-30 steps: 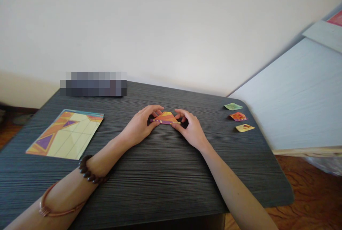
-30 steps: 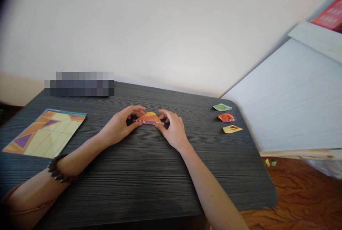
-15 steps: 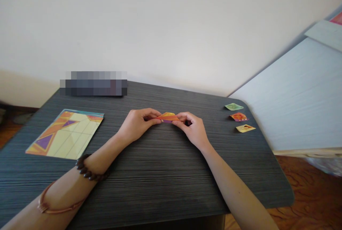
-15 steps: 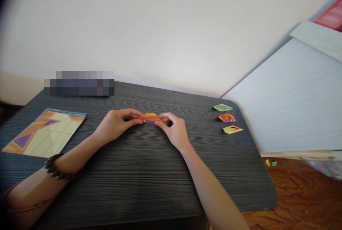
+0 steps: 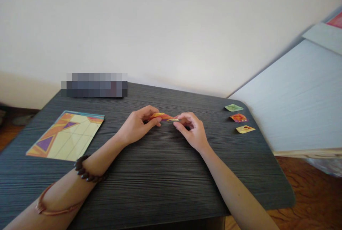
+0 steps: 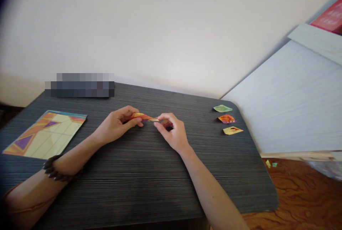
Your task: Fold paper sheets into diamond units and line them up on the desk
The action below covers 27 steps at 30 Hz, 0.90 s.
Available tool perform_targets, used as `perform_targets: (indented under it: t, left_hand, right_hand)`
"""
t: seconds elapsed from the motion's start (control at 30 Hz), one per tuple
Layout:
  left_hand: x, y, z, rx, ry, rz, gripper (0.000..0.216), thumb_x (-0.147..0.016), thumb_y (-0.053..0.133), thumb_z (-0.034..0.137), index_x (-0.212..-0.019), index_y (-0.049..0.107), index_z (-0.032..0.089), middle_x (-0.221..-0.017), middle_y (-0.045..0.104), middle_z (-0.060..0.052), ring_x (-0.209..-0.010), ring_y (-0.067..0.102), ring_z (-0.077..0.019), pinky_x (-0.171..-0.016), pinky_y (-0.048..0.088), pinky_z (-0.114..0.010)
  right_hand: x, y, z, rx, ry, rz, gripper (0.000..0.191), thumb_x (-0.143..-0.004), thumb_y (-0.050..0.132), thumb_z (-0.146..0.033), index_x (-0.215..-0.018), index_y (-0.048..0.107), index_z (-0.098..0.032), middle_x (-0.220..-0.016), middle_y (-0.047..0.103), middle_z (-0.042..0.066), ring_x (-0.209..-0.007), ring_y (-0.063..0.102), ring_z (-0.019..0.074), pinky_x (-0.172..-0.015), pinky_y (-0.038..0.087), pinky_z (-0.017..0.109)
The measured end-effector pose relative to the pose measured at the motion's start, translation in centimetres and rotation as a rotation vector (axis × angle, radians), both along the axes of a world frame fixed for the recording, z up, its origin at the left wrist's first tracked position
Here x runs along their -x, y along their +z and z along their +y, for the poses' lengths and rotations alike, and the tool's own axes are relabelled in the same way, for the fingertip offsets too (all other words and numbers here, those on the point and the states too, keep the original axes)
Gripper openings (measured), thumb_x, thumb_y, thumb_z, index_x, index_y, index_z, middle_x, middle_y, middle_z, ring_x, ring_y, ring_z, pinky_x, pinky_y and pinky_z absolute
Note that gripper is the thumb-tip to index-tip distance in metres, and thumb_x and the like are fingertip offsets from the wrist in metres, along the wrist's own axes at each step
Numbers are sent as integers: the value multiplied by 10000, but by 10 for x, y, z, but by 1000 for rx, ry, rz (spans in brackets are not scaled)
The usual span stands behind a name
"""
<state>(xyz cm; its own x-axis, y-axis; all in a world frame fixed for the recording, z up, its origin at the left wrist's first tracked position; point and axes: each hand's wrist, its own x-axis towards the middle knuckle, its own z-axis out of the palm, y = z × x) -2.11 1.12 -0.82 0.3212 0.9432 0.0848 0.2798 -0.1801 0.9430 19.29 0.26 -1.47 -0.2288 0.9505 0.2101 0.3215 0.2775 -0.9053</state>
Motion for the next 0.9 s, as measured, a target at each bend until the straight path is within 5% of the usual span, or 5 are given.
perform_targets:
  t: [0.23, 0.9]
  left_hand:
    - [-3, 9, -6, -138, -24, 230, 234, -840, 529, 344, -1010, 589, 195, -952, 669, -36, -826, 621, -170, -749, 486, -294]
    - [-6, 4, -7, -322, -61, 224, 138, -864, 482, 179, -950, 589, 199, -989, 669, -15, -903, 623, -146, -819, 497, -270]
  right_hand:
    - [2, -2, -4, -88, -5, -52, 128, -831, 574, -323, -912, 521, -239, -857, 661, 8, -623, 625, 119, -648, 520, 278]
    - [8, 0, -4, -368, 110, -127, 50, -842, 540, -171, -863, 560, -211, -947, 659, 16, -635, 587, 79, -604, 522, 227]
